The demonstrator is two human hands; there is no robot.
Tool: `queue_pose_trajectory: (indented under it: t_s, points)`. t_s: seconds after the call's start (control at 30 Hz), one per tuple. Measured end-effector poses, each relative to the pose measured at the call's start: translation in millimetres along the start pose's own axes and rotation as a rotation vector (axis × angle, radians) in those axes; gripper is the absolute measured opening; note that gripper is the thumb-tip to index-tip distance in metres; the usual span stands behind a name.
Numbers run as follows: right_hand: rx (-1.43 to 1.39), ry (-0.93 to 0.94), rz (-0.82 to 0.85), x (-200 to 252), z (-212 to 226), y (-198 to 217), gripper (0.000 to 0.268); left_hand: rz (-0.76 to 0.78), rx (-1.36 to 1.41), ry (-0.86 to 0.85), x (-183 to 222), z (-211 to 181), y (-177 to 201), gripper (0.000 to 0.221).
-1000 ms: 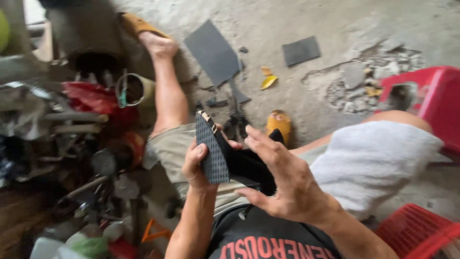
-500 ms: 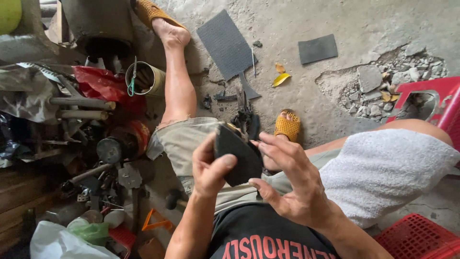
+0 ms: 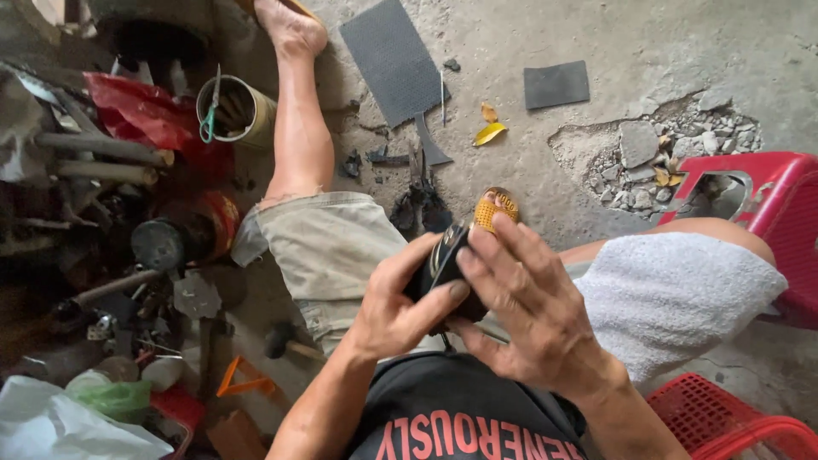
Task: Cutting a piece of rubber material with scissors and fitting it to shoe components for repair.
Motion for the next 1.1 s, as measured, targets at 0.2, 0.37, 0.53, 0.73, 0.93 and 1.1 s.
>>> queue_pose_trajectory:
  t_s: [0.2,0.37,0.53,0.73,0.93,1.1]
  points:
    - [-0.189,-0.127,0.141,-16,-40,-22,0.081,-0.066,0.428,0.294,-22,75,-2,0.036]
    - [-0.495,-0.345,0.293,-22,-91,-60,0.076,-0.233,0.806,0.543,-29,166,-9,0.033]
    - [-0.72,-0.488,0.389,-13,-122,-95,0.074,-0.366,1.067,0.652,-13,212,-11,0.052]
    - [-0.778,-0.517,0.41,-11,-125,-100,0.076,-0.229,1.076,0.535,-10,204,-19,0.072]
    - [-0.676,-0.366,0.311,-10,-100,-69,0.078,-0.11,0.945,0.287,-13,136,-13,0.084]
    - [-0.377,-0.217,0.223,-13,-59,-22,0.074,0.223,0.916,0.196,-10,83,-24,0.089]
Point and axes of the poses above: each hand's wrist, its own x-axis away from the middle knuckle, its own y-axis out of the back of the hand, z = x × y, the point moved 9 cm from there along -x, towards the middle knuckle, and after that the axes turned 12 degrees about z, right-handed, at the moved point
